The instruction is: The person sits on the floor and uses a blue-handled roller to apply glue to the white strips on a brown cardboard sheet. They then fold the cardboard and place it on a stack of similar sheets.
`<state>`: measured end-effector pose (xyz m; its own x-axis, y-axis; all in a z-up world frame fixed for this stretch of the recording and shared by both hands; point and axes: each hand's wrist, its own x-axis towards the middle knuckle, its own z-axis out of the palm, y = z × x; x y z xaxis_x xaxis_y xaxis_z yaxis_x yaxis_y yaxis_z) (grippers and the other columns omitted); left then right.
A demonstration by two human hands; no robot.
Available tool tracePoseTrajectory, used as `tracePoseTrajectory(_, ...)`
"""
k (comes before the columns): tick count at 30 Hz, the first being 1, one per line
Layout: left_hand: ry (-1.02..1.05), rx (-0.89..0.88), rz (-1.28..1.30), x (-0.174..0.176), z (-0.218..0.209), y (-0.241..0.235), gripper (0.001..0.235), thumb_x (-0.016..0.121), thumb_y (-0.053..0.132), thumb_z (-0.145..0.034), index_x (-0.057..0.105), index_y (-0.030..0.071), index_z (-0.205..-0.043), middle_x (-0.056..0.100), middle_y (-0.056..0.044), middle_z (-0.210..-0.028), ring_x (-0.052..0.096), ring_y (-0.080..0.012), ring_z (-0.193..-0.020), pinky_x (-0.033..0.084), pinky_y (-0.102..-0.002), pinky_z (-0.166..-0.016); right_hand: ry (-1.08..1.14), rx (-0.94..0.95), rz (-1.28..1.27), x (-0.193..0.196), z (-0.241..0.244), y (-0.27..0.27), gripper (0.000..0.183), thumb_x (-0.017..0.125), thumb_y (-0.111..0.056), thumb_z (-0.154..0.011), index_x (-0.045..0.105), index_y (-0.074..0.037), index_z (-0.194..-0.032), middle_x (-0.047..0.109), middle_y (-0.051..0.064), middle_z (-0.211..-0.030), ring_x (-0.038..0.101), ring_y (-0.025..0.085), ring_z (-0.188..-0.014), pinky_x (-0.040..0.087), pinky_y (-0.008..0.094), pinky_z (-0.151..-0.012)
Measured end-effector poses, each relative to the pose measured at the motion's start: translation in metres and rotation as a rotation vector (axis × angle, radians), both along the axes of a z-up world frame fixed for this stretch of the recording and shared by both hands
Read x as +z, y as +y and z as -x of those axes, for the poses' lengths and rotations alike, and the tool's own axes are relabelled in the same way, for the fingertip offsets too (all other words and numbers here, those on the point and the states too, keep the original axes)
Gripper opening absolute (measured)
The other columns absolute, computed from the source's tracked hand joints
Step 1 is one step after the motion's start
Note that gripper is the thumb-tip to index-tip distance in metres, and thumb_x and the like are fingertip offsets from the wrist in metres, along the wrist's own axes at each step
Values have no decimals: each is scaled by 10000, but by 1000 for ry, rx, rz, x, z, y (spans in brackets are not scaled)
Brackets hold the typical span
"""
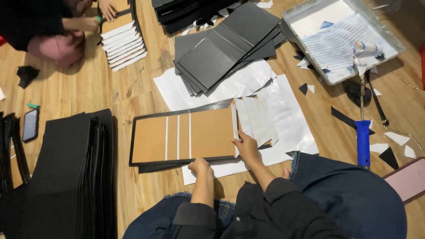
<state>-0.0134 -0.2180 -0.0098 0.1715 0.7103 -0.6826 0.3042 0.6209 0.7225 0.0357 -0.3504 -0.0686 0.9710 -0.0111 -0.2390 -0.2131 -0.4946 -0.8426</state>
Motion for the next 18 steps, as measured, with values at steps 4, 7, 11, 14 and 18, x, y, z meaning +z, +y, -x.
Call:
tracePoseTrajectory(4,137,-90,-222,8,-5,-6,619,521,68,-872,120,31,-1342,163,-263,-1369,273,-418,-1313,282,-476,-1058,-329,-11,162,15,5,-2,477,700,-214,-804,579,-25,-1225,625,197,-960,627,347,-901,545,410,-708)
tracePoseTrajectory(7,-9,-446,-759,-11,-18,1,606,645,73,-814,282,1,-1293,245,-277,-1299,277,-463,-1246,251,-530,-1031,-734,51,501,24,9,4,495,661,-221,-776,556,-123,-1250,506,128,-1151,492,318,-1063,441,416,-840)
tracePoseTrajectory(11,-359,-997,-1397,24,-23,-23,96,679,151,-731,591,141,-768,521,-39,-715,568,-262,-712,474,-364,-658,-709,224,800,9,27,22,666,637,-243,-750,419,-203,-1377,114,122,-1545,131,396,-1365,127,547,-1076)
tracePoseTrajectory(14,-230,-1066,-1236,23,-12,-36,314,811,310,-601,590,111,-701,484,-33,-697,546,-266,-717,482,-367,-651,-575,275,831,7,35,27,784,614,-314,-763,259,-223,-1457,-20,108,-1570,-20,405,-1404,-22,608,-1078)
tracePoseTrajectory(18,-177,-1130,-1262,5,-13,-38,324,797,336,-610,591,98,-689,463,-39,-729,521,-279,-743,469,-395,-654,-523,319,798,2,38,23,740,597,-303,-795,257,-248,-1450,-45,128,-1572,-44,426,-1405,-43,639,-1052)
